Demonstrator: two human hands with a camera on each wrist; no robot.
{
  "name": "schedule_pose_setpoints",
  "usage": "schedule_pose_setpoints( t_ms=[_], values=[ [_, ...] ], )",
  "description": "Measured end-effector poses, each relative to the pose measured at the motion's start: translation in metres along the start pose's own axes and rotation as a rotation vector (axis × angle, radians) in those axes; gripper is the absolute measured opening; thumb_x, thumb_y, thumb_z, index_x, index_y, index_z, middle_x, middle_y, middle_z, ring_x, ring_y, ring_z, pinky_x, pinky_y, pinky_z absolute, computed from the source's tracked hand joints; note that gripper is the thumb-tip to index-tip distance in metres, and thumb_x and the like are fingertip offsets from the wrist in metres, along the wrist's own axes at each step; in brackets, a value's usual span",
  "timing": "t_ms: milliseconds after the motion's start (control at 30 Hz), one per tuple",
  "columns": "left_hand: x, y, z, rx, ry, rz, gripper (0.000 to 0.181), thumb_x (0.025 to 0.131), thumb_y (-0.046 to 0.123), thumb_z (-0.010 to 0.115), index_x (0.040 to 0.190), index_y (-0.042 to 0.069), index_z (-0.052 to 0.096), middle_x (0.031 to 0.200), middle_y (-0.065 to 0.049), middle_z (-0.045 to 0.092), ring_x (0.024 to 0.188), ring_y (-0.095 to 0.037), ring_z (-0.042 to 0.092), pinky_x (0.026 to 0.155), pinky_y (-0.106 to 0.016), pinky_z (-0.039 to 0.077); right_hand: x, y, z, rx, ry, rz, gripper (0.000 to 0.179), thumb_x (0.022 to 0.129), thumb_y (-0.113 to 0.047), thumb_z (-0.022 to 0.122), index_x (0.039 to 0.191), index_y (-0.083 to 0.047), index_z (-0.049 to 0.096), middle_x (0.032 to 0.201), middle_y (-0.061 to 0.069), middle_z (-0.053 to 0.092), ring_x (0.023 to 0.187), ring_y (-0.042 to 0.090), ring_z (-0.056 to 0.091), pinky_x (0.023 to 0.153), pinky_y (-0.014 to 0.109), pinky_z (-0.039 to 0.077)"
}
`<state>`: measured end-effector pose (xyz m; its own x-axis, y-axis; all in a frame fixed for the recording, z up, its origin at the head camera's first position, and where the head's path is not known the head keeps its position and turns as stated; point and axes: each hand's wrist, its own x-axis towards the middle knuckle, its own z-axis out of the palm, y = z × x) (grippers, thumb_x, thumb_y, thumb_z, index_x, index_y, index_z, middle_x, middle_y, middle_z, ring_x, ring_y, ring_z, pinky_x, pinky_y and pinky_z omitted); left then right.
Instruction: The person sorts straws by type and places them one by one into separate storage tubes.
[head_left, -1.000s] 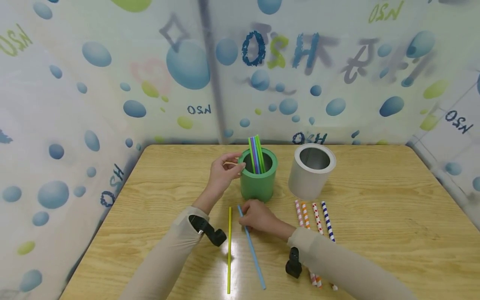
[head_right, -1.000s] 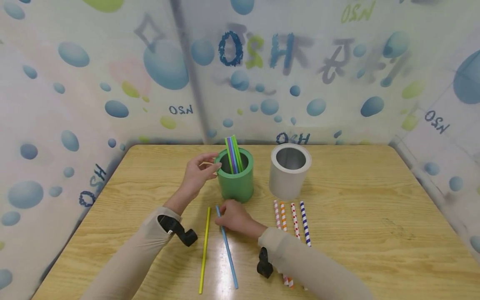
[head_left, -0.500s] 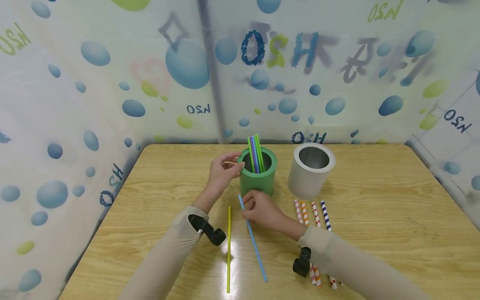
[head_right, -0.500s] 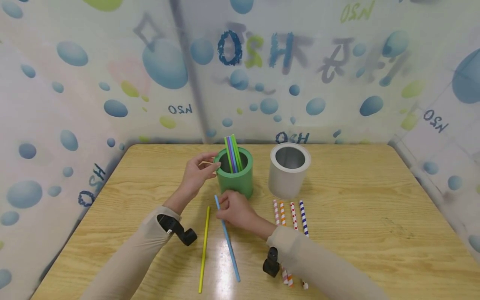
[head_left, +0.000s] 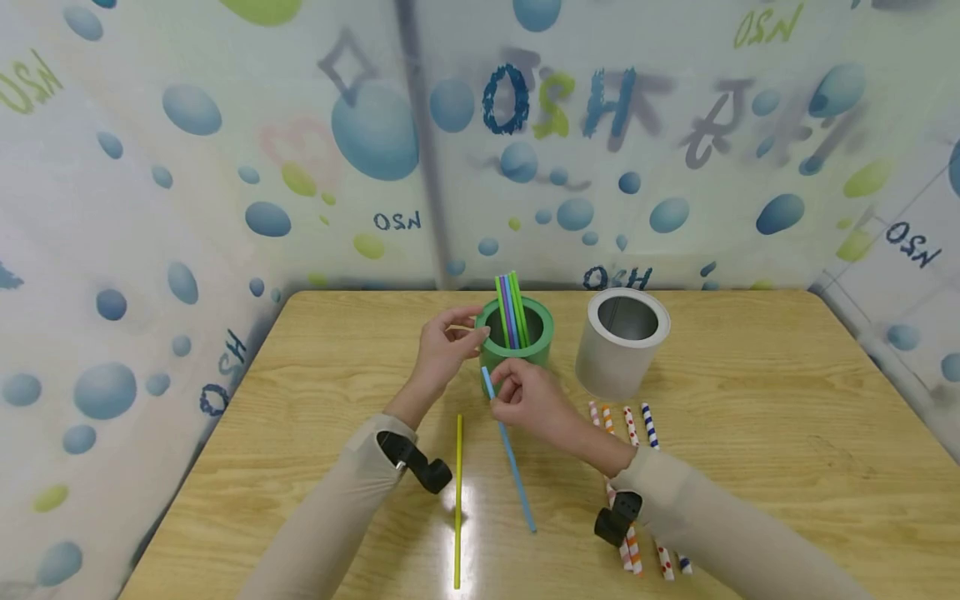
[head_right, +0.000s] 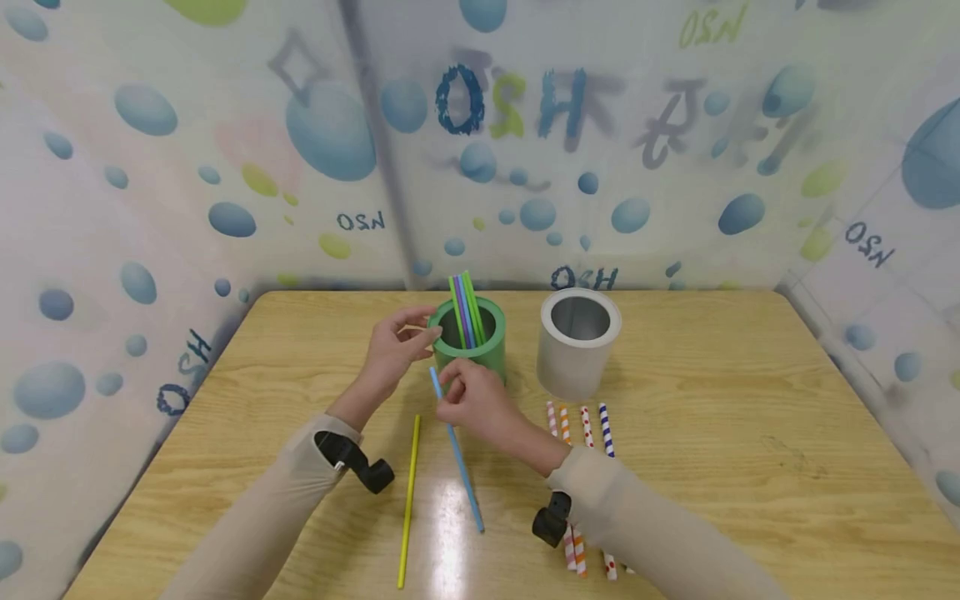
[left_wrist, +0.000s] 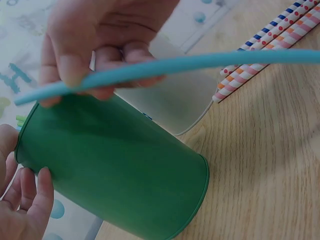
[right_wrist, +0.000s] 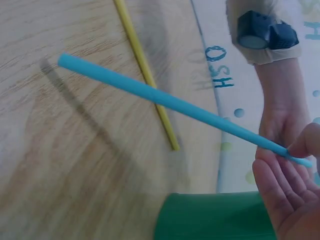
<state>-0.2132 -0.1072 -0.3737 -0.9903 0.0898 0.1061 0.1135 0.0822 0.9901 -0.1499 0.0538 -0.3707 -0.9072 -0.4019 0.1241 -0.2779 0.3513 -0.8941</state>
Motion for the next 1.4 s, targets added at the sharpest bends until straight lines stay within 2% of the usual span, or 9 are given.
schedule_pose_setpoints(
  t_ms=[133, 367, 533, 800, 1000, 1067, 1233, 1300, 1400],
  values=[
    [0.000, -0.001, 0.000, -0.004, 0.004, -0.007, 0.032, 0.084, 0.007, 0.064, 0.116, 0.003, 0.060, 0.096, -0.011, 0.051, 0.076, -0.015, 0.054, 0.064, -0.031, 0.055, 0.001, -0.011, -0.012, 0.025, 0.019, -0.025, 0.021, 0.075, 0.002, 0.059, 0.095, 0.001, 0.054, 0.071, 0.003, 0.055, 0.059, 0.013, 0.052, 0.054, 0.023, 0.046],
    [0.000, 0.000, 0.000, -0.008, 0.004, -0.021, 0.032, 0.084, 0.007, 0.065, 0.116, 0.003, 0.061, 0.095, -0.010, 0.052, 0.077, -0.015, 0.055, 0.065, -0.031, 0.055, 0.011, -0.023, -0.038, 0.070, 0.116, -0.050, 0.022, 0.075, 0.004, 0.057, 0.097, 0.003, 0.053, 0.072, 0.006, 0.057, 0.060, 0.014, 0.054, 0.055, 0.022, 0.046],
    [0.001, 0.001, -0.001, 0.000, 0.002, -0.035, 0.034, 0.084, 0.008, 0.066, 0.117, 0.002, 0.060, 0.096, -0.011, 0.052, 0.077, -0.014, 0.054, 0.067, -0.032, 0.055, 0.025, -0.031, -0.064, 0.052, 0.190, -0.072, 0.023, 0.077, 0.003, 0.056, 0.100, 0.003, 0.053, 0.073, 0.008, 0.058, 0.058, 0.016, 0.054, 0.054, 0.025, 0.047],
    [-0.002, 0.008, 0.000, -0.007, -0.021, -0.058, 0.036, 0.084, 0.005, 0.065, 0.119, -0.001, 0.058, 0.096, -0.010, 0.051, 0.076, -0.013, 0.053, 0.072, -0.040, 0.054, 0.048, -0.045, -0.099, 0.011, 0.243, -0.093, 0.023, 0.082, -0.001, 0.052, 0.104, 0.002, 0.050, 0.076, 0.009, 0.058, 0.059, 0.019, 0.056, 0.060, 0.030, 0.050],
    [-0.010, 0.025, 0.001, 0.007, -0.022, -0.050, 0.035, 0.084, 0.003, 0.063, 0.118, -0.004, 0.057, 0.095, -0.012, 0.051, 0.076, -0.012, 0.052, 0.072, -0.039, 0.054, 0.065, -0.058, -0.114, -0.007, 0.287, -0.122, 0.024, 0.083, -0.002, 0.052, 0.106, 0.005, 0.051, 0.075, 0.010, 0.057, 0.058, 0.019, 0.059, 0.062, 0.031, 0.053],
    [-0.007, 0.018, 0.000, 0.005, -0.017, -0.040, 0.034, 0.084, 0.005, 0.064, 0.117, -0.003, 0.058, 0.095, -0.011, 0.051, 0.076, -0.012, 0.053, 0.070, -0.034, 0.055, 0.070, -0.063, -0.118, 0.002, 0.303, -0.130, 0.024, 0.083, -0.001, 0.052, 0.106, 0.005, 0.051, 0.075, 0.011, 0.058, 0.058, 0.020, 0.059, 0.061, 0.030, 0.054],
    [-0.008, 0.020, 0.000, 0.005, -0.016, -0.039, 0.034, 0.084, 0.005, 0.064, 0.117, -0.002, 0.059, 0.094, -0.011, 0.051, 0.076, -0.012, 0.052, 0.069, -0.033, 0.055, 0.085, -0.073, -0.125, 0.020, 0.335, -0.129, 0.023, 0.081, -0.002, 0.053, 0.104, 0.001, 0.052, 0.075, 0.010, 0.059, 0.058, 0.021, 0.060, 0.059, 0.027, 0.054],
    [-0.011, 0.027, 0.000, 0.006, -0.022, -0.048, 0.034, 0.084, 0.003, 0.064, 0.117, -0.004, 0.058, 0.094, -0.011, 0.051, 0.075, -0.012, 0.052, 0.071, -0.037, 0.054, 0.090, -0.076, -0.127, 0.006, 0.339, -0.126, 0.023, 0.081, -0.002, 0.053, 0.105, 0.000, 0.051, 0.076, 0.011, 0.060, 0.059, 0.022, 0.061, 0.059, 0.027, 0.054],
    [-0.010, 0.026, 0.001, 0.005, -0.024, -0.045, 0.034, 0.084, 0.003, 0.064, 0.117, -0.004, 0.058, 0.094, -0.011, 0.051, 0.075, -0.012, 0.052, 0.072, -0.040, 0.054, 0.096, -0.079, -0.129, -0.018, 0.346, -0.114, 0.023, 0.082, -0.004, 0.053, 0.105, -0.002, 0.051, 0.079, 0.011, 0.061, 0.059, 0.021, 0.061, 0.060, 0.026, 0.054]
  ],
)
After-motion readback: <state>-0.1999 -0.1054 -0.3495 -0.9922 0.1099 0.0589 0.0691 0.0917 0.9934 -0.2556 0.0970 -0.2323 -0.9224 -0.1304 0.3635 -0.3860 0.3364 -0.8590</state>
